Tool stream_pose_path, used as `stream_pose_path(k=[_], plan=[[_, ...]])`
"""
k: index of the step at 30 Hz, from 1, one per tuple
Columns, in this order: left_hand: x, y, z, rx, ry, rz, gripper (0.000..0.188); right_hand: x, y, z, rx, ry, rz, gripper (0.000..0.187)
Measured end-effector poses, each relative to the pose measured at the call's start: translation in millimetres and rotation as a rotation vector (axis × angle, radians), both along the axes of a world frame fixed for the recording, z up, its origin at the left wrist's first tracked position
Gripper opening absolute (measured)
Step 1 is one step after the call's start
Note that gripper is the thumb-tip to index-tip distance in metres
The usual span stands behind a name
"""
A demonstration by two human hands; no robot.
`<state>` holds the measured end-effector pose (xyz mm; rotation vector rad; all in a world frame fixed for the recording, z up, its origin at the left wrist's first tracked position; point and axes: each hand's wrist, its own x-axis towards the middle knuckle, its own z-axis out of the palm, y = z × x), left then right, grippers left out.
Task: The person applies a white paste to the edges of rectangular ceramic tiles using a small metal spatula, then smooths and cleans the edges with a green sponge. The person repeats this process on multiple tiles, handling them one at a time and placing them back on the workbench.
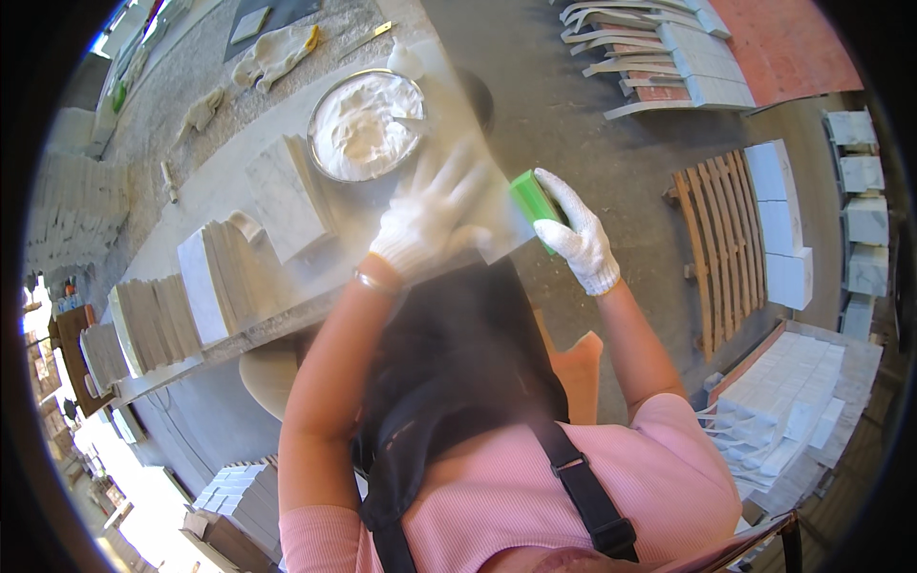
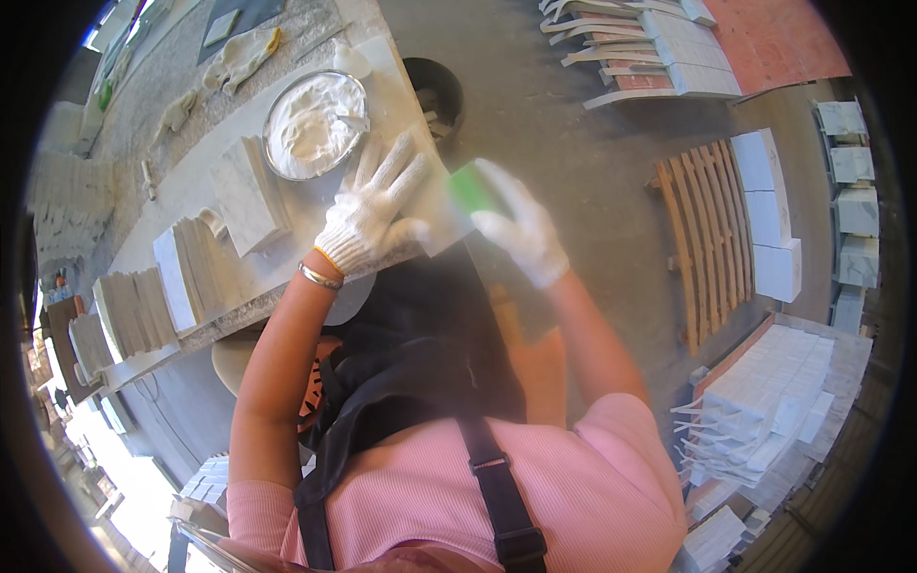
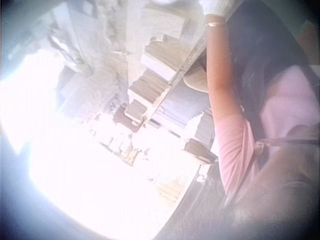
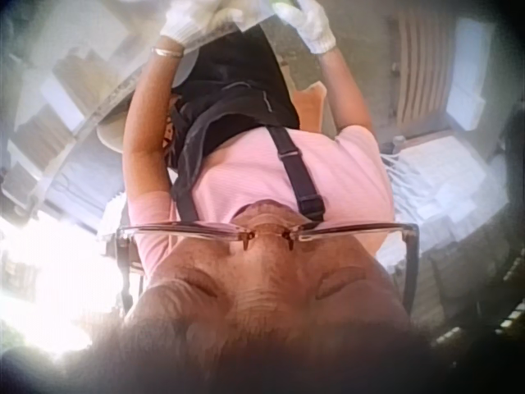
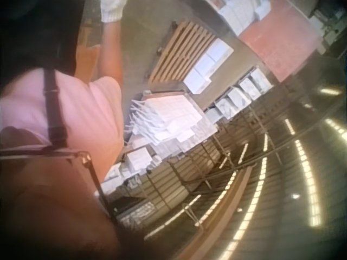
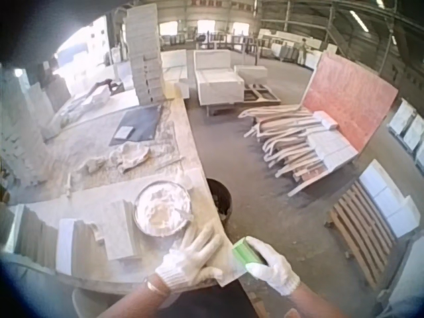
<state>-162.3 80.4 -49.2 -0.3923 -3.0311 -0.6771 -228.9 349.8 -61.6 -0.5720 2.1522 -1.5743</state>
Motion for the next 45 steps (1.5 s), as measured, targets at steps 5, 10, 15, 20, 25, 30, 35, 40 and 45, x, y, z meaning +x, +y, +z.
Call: stream_pose_path(k=[5,10,15,20,25,30,35,40,45], plan=[[0.3,-1.5,-0.8,0.02,0.04,-0.001,0.09,-19.2,-10.7,4.4,-0.088,-0.217,-0.027,0.075],[1.0,-0.3,-3.3,0.061,0.039,0.012,0.088,-4.6,2.7,12.1,0.066,0.034,0.098,0.075],[1.2,0.2,-2.1,0.023,0.062,0.004,0.087,-15.3,-10.9,0.2,0.004,-0.104,-0.013,0.075],[2.1,-1.0,-1.9,0.07,0.02,0.024,0.088,-7.8,0.8,18.3,0.029,-0.034,0.075,0.076],[1.7,-0.4,-0.2,0.058,0.042,0.008,0.089,-11.5,-15.0,14.8,0.066,0.104,0.038,0.075],[1.6,-0.7,0.7,0.05,0.06,0.017,0.091,-17.2,-4.4,13.9,-0.14,-0.147,0.018,0.072],[1.5,0.3,-2.1,0.042,0.057,0.008,0.089,-3.3,-3.8,9.0,0.028,0.048,0.065,0.076],[1.6,-0.5,-1.1,0.052,0.043,0.021,0.089,-14.5,-13.0,10.4,-0.076,-0.155,0.019,0.075],[1.5,-1.4,-3.6,0.049,0.057,0.014,0.088,4.5,2.5,18.8,-0.01,-0.085,0.049,0.076]])
